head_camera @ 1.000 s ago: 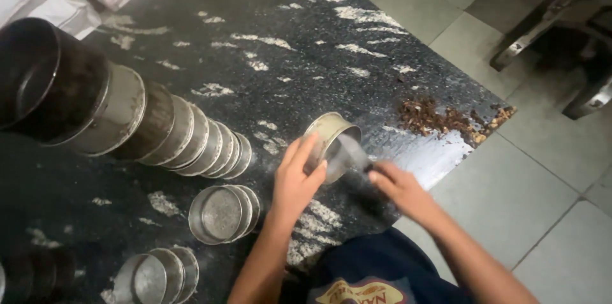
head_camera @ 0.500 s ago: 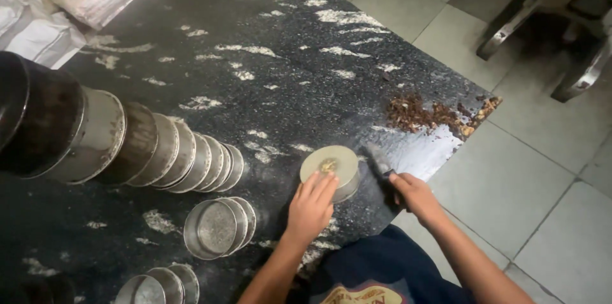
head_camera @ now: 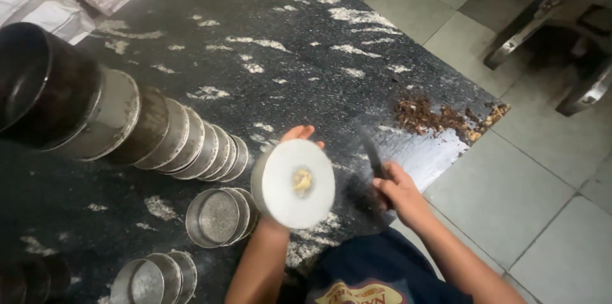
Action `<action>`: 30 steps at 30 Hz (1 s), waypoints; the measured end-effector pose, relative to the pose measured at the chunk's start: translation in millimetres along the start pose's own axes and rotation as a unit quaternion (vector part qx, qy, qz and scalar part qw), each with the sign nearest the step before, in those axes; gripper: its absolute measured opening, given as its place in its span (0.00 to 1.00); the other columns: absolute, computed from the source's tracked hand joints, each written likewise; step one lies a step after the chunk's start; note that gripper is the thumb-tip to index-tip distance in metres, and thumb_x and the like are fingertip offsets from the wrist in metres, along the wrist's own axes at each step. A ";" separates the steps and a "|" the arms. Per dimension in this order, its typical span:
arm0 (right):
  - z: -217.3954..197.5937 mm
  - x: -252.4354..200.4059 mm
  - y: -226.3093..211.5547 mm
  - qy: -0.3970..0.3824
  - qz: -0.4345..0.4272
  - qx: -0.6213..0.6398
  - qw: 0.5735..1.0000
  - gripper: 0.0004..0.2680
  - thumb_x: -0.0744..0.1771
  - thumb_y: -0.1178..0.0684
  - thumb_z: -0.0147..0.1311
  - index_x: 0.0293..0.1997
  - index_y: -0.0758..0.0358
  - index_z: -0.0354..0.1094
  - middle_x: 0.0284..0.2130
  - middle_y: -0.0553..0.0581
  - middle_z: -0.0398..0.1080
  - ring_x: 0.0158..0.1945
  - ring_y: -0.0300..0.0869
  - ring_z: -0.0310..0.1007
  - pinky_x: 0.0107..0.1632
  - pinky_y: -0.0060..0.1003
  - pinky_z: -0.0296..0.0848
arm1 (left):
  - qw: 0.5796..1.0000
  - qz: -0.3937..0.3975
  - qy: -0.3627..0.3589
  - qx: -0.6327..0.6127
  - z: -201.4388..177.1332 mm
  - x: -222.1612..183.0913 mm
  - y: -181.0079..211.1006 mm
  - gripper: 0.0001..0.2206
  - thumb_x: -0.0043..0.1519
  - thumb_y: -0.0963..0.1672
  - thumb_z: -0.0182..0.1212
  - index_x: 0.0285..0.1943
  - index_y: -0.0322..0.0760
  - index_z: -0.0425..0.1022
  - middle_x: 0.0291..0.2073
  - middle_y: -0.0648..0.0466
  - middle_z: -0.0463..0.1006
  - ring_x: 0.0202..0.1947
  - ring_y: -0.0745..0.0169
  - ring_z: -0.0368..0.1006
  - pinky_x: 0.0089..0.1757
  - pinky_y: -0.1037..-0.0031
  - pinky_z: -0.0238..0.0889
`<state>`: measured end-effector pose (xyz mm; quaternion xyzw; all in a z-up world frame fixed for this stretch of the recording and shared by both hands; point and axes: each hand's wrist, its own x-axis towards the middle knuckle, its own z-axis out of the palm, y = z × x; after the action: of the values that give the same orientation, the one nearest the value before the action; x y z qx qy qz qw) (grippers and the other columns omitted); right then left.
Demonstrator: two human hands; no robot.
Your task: Scraping and cleaning residues from circular metal baking molds using a knife.
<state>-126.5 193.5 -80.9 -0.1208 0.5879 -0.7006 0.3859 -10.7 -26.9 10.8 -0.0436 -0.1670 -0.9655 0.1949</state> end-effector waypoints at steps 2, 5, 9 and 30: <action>7.6 -12.0 3.5 -0.007 0.010 -0.066 0.998 0.06 0.66 0.53 0.51 0.43 0.62 0.66 0.26 0.54 0.66 0.23 0.37 0.63 0.26 0.34 0.62 | 1.000 -0.004 0.002 -0.001 -10.1 0.6 -0.6 0.26 0.71 0.48 0.55 0.71 0.23 0.59 0.66 0.36 0.66 0.61 0.41 0.71 0.57 0.53 0.70; 21.8 -31.3 6.1 -0.069 -0.086 -0.189 0.976 0.09 0.70 0.48 0.49 0.44 0.63 0.68 0.26 0.54 0.66 0.28 0.42 0.66 0.31 0.40 0.66 | 1.000 -0.022 0.009 -0.008 -30.0 1.6 -4.5 0.26 0.71 0.50 0.53 0.69 0.22 0.60 0.64 0.35 0.67 0.60 0.40 0.72 0.57 0.52 0.69; 34.5 -43.1 4.2 -0.182 -0.274 -0.473 0.817 0.13 0.68 0.42 0.53 0.36 0.63 0.64 0.26 0.63 0.68 0.31 0.59 0.72 0.34 0.51 0.69 | 0.999 -0.039 0.005 -0.001 -49.9 1.6 -13.8 0.26 0.71 0.50 0.53 0.67 0.23 0.61 0.62 0.35 0.68 0.60 0.40 0.72 0.58 0.52 0.69; -35.3 35.9 -5.2 0.043 -0.094 -0.401 0.910 0.17 0.70 0.37 0.43 0.35 0.62 0.69 0.22 0.60 0.71 0.28 0.53 0.74 0.34 0.48 0.71 | 0.979 -0.118 -0.067 0.153 -98.9 -8.9 -63.1 0.23 0.68 0.45 0.64 0.70 0.35 0.62 0.60 0.39 0.69 0.59 0.43 0.68 0.58 0.54 0.66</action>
<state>-174.8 194.8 -96.2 -0.2899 0.8213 -0.4433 0.2120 -29.0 -2.5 -102.8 -0.0577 -0.3298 -0.9395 0.0720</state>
